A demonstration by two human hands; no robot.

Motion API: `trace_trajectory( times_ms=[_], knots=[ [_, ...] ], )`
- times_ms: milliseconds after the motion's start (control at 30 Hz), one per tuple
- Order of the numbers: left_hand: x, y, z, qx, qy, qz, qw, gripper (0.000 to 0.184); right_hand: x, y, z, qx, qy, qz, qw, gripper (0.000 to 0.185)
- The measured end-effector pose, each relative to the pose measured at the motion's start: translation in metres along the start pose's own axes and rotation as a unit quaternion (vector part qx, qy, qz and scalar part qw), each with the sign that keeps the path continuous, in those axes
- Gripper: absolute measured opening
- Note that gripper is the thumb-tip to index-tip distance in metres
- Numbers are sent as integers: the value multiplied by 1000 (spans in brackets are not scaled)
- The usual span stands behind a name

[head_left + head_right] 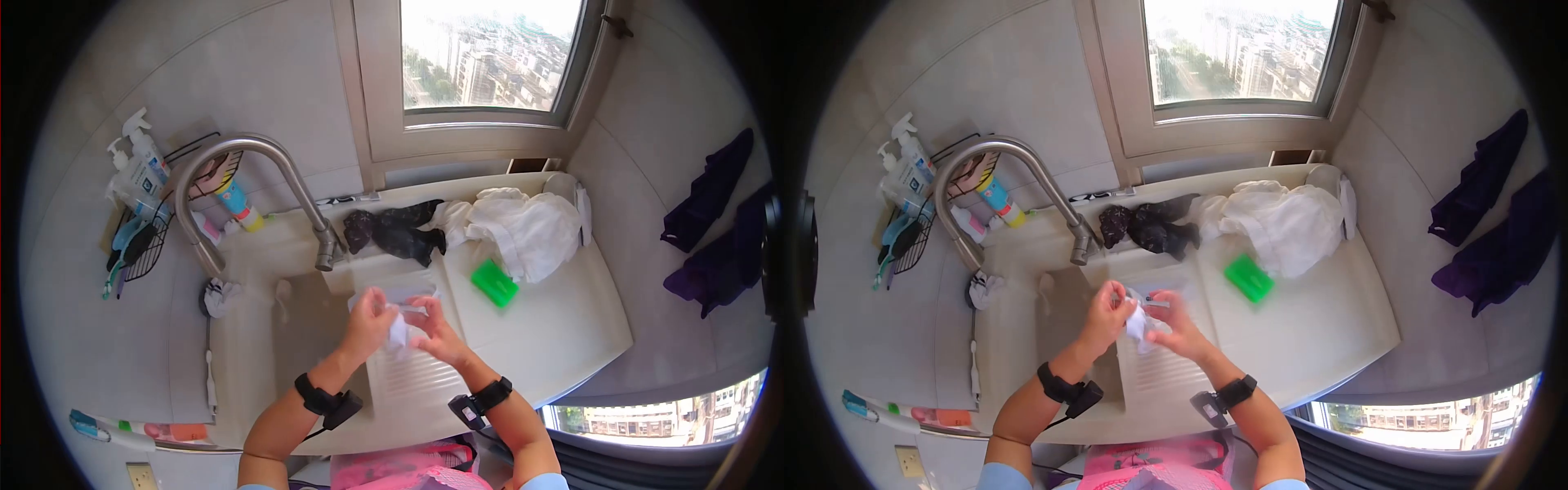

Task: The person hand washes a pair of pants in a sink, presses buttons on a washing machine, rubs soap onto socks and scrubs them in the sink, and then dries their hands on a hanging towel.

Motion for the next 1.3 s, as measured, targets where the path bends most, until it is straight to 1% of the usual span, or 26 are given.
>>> trace_trajectory(
  times_ms=[67,100,133,167,200,233,267,300,333,367,400,433,500,533,600,633,733,767,833,933,1000,1100,1200,1300],
  knots=[
    [30,6,1,-7,156,-71,985,19,1,0,16,-2,31,-34,999,37],
    [35,3,-3,-26,168,-83,982,26,2,0,24,1,40,-9,999,37],
    [40,3,-6,-33,140,-84,986,27,4,-1,27,3,51,14,999,36],
    [45,3,-9,-40,114,-85,989,28,6,-7,26,21,-31,74,997,31],
    [48,4,-12,-46,88,-86,991,30,8,-12,24,17,-61,95,993,29],
    [38,-1,-18,-53,59,-33,996,34,10,-17,22,13,-91,117,989,28],
    [41,-1,-24,-7,-113,31,993,34,11,-22,21,10,-121,138,983,28],
    [44,0,-31,38,-281,95,954,35,-3,-29,25,12,-177,174,969,31],
    [45,0,-33,83,-438,154,882,37,-3,-32,23,-2,-210,189,959,32],
    [42,-3,-34,45,-354,92,930,38,-1,-34,19,-17,-242,204,948,32],
    [38,-7,-34,6,-263,28,964,39,-5,-39,19,-34,-274,219,936,32],
    [36,-8,-35,-33,-170,-37,984,40,-10,-42,20,-42,-310,226,922,32],
    [41,-5,-38,-67,-168,-65,981,38,-26,-47,25,-58,-380,240,891,32],
    [44,-4,-39,-85,-168,-78,979,37,-27,-46,25,-81,-321,228,916,32],
    [51,5,-33,-11,-225,7,974,26,-28,-38,25,-121,-199,201,952,32],
    [55,10,-30,26,-252,49,966,21,-27,-33,24,-115,-194,211,951,32],
    [64,18,-27,57,-337,10,940,18,-15,-23,19,-94,-191,240,947,31],
    [57,14,-30,74,-364,88,924,17,-9,-20,18,-82,-198,248,945,31],
    [38,2,-37,104,-409,243,873,17,-1,-14,15,-53,-222,262,938,31],
    [41,4,-35,1,-291,158,944,15,1,-9,14,-12,-275,278,920,30],
    [42,4,-34,-69,-229,105,965,11,-3,-10,16,1,-304,286,909,30],
    [41,6,-34,-153,-143,40,977,9,-5,-10,17,-88,-281,269,917,29],
    [49,11,-38,-206,-94,2,974,9,-12,-14,19,-80,-262,284,919,30],
    [58,19,-40,-241,-86,-20,966,7,-16,-15,16,-64,-339,292,892,31]
  ],
)
Point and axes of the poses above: each hand's wrist, its own y-axis away from the middle knuckle, its own z-axis out of the palm, x = y × z, the point moved 1 cm from there along -y, towards the middle knuckle, and after that the axes turned 13 degrees about -z, right-handed, at the moved point
